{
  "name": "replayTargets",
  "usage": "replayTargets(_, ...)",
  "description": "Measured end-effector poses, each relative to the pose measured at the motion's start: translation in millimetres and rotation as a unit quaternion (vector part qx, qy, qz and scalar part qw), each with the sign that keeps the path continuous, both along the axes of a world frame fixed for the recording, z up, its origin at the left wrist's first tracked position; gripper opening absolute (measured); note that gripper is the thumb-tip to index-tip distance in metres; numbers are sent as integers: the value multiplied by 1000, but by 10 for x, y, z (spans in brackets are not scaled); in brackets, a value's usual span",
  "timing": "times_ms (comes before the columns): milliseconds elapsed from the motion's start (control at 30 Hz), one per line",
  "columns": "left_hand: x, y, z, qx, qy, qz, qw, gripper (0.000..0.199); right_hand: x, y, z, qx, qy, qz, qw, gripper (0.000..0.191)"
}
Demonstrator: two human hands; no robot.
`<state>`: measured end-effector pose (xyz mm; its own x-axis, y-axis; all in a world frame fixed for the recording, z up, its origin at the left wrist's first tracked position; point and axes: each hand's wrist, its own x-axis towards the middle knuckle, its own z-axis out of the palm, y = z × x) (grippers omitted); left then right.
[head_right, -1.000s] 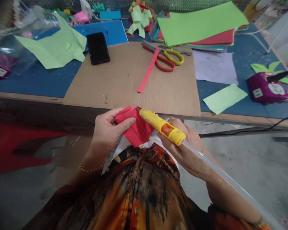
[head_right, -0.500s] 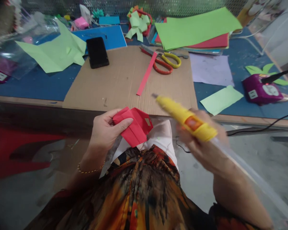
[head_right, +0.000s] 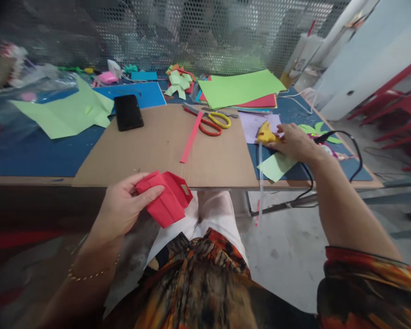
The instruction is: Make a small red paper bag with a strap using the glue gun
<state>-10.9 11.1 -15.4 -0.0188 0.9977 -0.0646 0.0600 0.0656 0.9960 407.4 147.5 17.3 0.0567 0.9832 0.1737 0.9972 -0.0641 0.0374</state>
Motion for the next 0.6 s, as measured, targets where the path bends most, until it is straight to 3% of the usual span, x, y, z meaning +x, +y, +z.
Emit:
replayTargets(67,-17,9,17,-2,8,-7,1000,38,52,8,46,-50,11,0,999,54)
replayTargets(100,-20,12,27,-1,13,-9,1000,38,15,-15,97,-33,12,11,999,53)
replayTargets(200,-4,17,58,2,22,-16,1000,36,-441,-123,278,124,51,35,990,22)
replayTargets(267,16,14,83,2,25,-18,1000,35,-963,-153,344,49,96,89,990,20)
replayTargets(333,24,0,109,4,33,-15,999,34,-1491,-109,326,-73,123,161,976,37)
replayTargets(400,11,-27,130,8,46,-11,999,34,-1890,-9,235,-88,74,183,976,44)
replayTargets(500,-46,-79,132,8,58,-11,998,34,-2165,142,71,-82,70,181,978,40)
replayTargets(600,-103,-100,97,5,52,-14,999,35,-2196,205,-13,-93,114,163,976,37)
